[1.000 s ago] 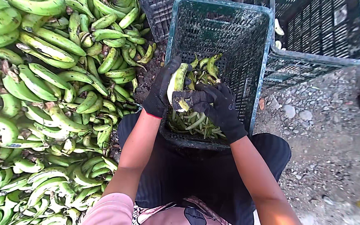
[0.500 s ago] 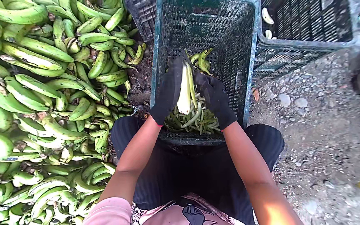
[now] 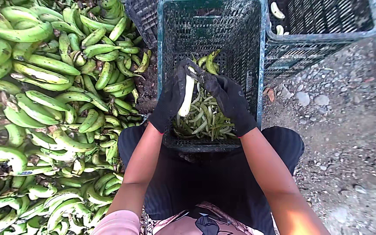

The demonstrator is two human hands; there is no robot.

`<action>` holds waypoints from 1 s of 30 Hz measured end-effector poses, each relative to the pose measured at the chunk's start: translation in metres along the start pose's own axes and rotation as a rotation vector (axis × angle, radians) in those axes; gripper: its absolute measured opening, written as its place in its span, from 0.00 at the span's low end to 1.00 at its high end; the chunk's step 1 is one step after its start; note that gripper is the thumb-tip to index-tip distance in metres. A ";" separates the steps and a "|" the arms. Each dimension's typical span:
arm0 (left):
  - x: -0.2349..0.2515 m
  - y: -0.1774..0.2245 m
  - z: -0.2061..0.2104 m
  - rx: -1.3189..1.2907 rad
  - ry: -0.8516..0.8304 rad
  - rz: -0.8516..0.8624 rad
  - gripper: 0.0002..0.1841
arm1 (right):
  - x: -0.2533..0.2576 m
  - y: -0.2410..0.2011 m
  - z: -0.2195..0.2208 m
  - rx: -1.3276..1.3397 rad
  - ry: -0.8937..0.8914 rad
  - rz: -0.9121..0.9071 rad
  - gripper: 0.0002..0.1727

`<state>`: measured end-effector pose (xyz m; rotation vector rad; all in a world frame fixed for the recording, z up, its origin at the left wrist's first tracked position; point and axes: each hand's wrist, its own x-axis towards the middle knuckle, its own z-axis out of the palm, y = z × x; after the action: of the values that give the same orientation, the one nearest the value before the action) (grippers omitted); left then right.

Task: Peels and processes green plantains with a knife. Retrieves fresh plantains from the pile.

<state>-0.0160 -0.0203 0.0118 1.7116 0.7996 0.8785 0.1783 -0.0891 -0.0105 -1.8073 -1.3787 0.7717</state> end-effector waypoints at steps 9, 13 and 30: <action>0.007 0.008 -0.002 -0.200 0.033 -0.141 0.30 | 0.006 0.013 -0.005 0.152 0.031 0.017 0.30; 0.013 0.000 -0.022 -0.409 0.080 -0.260 0.30 | -0.009 0.007 -0.006 -0.223 -0.069 -0.311 0.41; 0.005 0.016 -0.009 -0.252 0.145 -0.305 0.31 | 0.014 0.024 0.021 0.424 0.017 0.234 0.29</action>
<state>-0.0196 -0.0158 0.0303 1.2773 0.9731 0.8576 0.1772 -0.0753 -0.0423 -1.6420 -0.9134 1.0775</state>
